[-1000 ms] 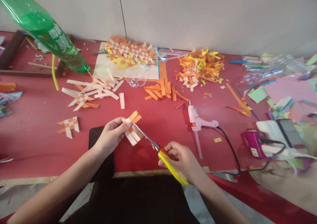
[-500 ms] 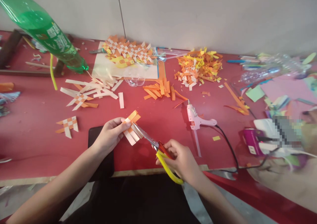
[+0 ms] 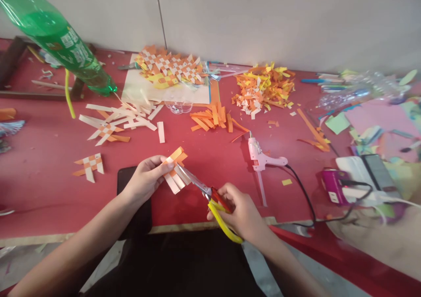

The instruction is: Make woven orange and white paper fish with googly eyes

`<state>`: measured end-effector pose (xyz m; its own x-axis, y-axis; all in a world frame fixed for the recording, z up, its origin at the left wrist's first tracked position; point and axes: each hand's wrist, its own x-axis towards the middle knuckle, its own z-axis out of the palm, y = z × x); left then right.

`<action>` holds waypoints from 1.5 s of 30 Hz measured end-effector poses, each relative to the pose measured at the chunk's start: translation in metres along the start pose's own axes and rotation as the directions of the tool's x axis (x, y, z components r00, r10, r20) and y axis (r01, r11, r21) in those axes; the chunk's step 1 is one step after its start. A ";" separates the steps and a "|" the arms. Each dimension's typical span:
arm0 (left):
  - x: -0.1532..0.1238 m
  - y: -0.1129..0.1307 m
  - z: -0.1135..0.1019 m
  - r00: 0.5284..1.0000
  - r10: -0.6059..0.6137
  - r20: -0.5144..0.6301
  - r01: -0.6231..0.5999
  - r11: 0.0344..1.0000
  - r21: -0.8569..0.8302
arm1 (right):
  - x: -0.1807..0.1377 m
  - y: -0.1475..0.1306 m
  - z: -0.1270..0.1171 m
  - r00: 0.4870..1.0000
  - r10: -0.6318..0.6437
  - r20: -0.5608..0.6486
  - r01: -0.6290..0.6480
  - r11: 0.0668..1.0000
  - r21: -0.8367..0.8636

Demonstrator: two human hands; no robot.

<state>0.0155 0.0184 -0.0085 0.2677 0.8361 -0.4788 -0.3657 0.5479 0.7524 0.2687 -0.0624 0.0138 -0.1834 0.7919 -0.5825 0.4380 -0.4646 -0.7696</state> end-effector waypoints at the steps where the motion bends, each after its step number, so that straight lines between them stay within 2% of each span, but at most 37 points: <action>1: 0.000 0.000 0.000 1.000 0.000 0.003 0.000 1.000 -0.002 | 0.000 0.000 0.000 1.000 -0.005 0.000 0.005 1.000 -0.011; 6: -0.001 -0.001 0.000 1.000 0.013 0.006 -0.013 1.000 -0.009 | -0.002 -0.004 0.001 0.999 -0.016 -0.039 0.013 0.996 -0.084; 11: 0.000 -0.003 0.000 1.000 0.020 0.007 -0.020 1.000 -0.001 | 0.000 0.000 0.001 1.000 0.028 0.007 -0.029 0.996 0.082; 21: 0.001 -0.004 -0.002 0.999 0.020 0.031 -0.020 1.000 0.014 | 0.000 0.004 0.000 1.000 -0.008 0.026 0.006 0.998 0.066; 31: 0.000 -0.006 -0.004 0.999 0.028 0.034 -0.029 0.999 0.028 | -0.002 -0.002 -0.001 0.999 0.029 -0.034 -0.030 0.999 -0.045; 37: 0.002 -0.006 -0.004 0.999 0.031 0.034 -0.032 0.999 0.028 | -0.001 -0.001 0.000 1.000 0.009 -0.006 -0.009 1.000 -0.028; 45: 0.001 -0.005 -0.004 0.999 0.025 0.048 -0.026 0.999 0.039 | -0.004 -0.006 -0.002 0.998 0.006 -0.067 -0.018 0.984 -0.176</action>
<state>0.0140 0.0168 -0.0144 0.3010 0.8471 -0.4380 -0.3376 0.5242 0.7818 0.2680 -0.0620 0.0215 -0.1209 0.8137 -0.5685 0.5897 -0.4019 -0.7006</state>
